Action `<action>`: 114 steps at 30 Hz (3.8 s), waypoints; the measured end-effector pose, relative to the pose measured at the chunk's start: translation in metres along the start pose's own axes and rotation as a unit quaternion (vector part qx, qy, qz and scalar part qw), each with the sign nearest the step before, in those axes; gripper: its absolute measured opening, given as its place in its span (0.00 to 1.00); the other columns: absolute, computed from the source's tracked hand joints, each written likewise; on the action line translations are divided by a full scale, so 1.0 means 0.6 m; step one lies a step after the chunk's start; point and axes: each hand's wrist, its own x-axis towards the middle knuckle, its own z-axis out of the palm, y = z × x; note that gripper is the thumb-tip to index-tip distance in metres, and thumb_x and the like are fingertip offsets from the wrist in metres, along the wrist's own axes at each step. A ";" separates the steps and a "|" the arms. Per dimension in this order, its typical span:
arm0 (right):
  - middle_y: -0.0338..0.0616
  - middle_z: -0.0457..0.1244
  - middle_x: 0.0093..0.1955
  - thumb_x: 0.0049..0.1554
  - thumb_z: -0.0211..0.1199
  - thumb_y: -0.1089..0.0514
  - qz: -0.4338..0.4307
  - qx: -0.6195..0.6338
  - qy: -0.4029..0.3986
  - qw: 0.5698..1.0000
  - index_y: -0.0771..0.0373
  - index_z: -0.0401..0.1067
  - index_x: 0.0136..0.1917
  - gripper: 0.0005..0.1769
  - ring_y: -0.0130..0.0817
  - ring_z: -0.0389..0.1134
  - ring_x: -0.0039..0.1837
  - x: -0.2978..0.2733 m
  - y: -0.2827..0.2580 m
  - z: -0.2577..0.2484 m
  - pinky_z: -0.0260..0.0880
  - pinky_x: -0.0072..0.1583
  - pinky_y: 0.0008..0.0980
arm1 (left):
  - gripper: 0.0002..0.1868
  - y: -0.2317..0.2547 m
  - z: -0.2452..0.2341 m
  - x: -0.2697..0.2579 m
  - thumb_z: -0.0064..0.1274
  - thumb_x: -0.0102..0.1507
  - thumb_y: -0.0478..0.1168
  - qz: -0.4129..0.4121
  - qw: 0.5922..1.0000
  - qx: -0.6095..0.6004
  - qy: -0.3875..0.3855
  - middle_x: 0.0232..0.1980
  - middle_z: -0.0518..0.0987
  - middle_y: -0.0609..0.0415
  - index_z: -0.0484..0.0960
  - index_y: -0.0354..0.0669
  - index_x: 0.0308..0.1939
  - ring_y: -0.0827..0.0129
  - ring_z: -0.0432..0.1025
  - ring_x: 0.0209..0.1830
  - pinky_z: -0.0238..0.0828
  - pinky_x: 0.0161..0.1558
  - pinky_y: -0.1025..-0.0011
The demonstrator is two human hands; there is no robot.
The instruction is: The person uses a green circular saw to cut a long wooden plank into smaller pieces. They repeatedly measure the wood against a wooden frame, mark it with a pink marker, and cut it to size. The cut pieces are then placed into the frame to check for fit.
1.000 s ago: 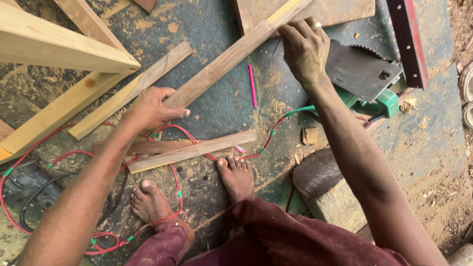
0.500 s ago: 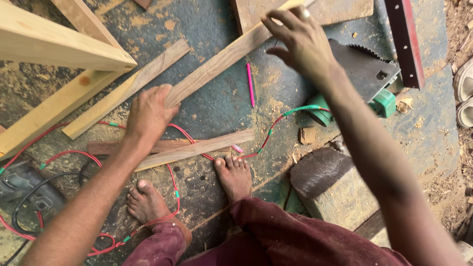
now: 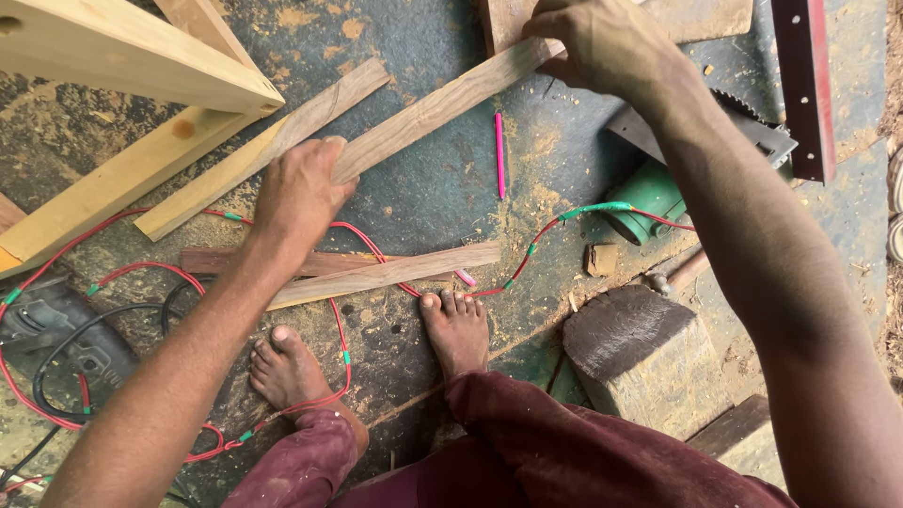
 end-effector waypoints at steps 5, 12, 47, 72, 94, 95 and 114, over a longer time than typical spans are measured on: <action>0.44 0.71 0.60 0.52 0.77 0.57 0.017 -0.014 0.001 1.000 0.57 0.80 0.64 0.26 0.44 0.73 0.56 -0.004 -0.010 0.001 0.74 0.57 0.41 | 0.19 0.001 -0.004 0.008 0.68 0.59 0.41 -0.011 1.000 -0.002 -0.014 0.41 0.80 0.39 0.74 0.33 0.40 0.44 0.78 0.44 0.76 0.46 0.51; 0.44 0.67 0.67 0.52 0.76 0.53 -0.069 -0.005 0.030 0.997 0.60 0.76 0.66 0.29 0.44 0.70 0.63 0.016 -0.064 0.002 0.73 0.64 0.41 | 0.18 0.001 -0.006 0.006 0.68 0.58 0.39 0.004 1.000 0.006 -0.010 0.43 0.81 0.37 0.75 0.33 0.40 0.42 0.78 0.45 0.76 0.47 0.50; 0.44 0.70 0.59 0.55 0.73 0.53 -0.050 -0.047 -0.035 0.997 0.58 0.78 0.62 0.22 0.43 0.70 0.60 0.039 -0.104 -0.011 0.75 0.60 0.41 | 0.29 -0.139 0.114 -0.092 0.69 0.57 0.38 -0.066 0.990 -0.071 0.107 0.51 0.76 0.46 0.77 0.33 0.59 0.58 0.75 0.51 0.76 0.55 0.62; 0.35 0.68 0.57 0.52 0.77 0.51 -0.080 0.059 -0.008 0.995 0.46 0.79 0.65 0.26 0.35 0.68 0.56 -0.032 -0.092 0.013 0.72 0.59 0.42 | 0.13 -0.141 0.058 -0.140 0.63 0.64 0.45 -0.115 0.936 -0.330 0.044 0.42 0.80 0.57 0.86 0.38 0.44 0.76 0.75 0.35 0.76 0.38 0.76; 0.41 0.65 0.57 0.48 0.79 0.60 0.036 0.069 0.097 0.992 0.53 0.79 0.64 0.29 0.42 0.63 0.61 -0.075 -0.168 0.114 0.63 0.66 0.45 | 0.30 -0.143 0.118 -0.137 0.68 0.58 0.44 0.082 0.987 0.005 0.141 0.51 0.74 0.46 0.75 0.30 0.57 0.59 0.75 0.48 0.78 0.52 0.65; 0.40 0.66 0.56 0.48 0.80 0.60 0.036 0.060 0.096 0.993 0.54 0.79 0.63 0.29 0.42 0.63 0.61 -0.075 -0.168 0.112 0.62 0.66 0.47 | 0.29 -0.147 0.121 -0.141 0.67 0.59 0.44 0.077 0.989 -0.002 0.125 0.50 0.74 0.46 0.76 0.31 0.58 0.58 0.75 0.47 0.78 0.52 0.64; 0.46 0.68 0.63 0.57 0.73 0.58 0.013 -0.007 0.005 1.000 0.60 0.76 0.65 0.23 0.43 0.71 0.59 -0.052 -0.157 0.113 0.75 0.59 0.40 | 0.25 -0.113 0.136 -0.134 0.59 0.65 0.37 -0.093 0.992 -0.073 0.046 0.50 0.78 0.40 0.74 0.29 0.63 0.55 0.76 0.48 0.77 0.50 0.60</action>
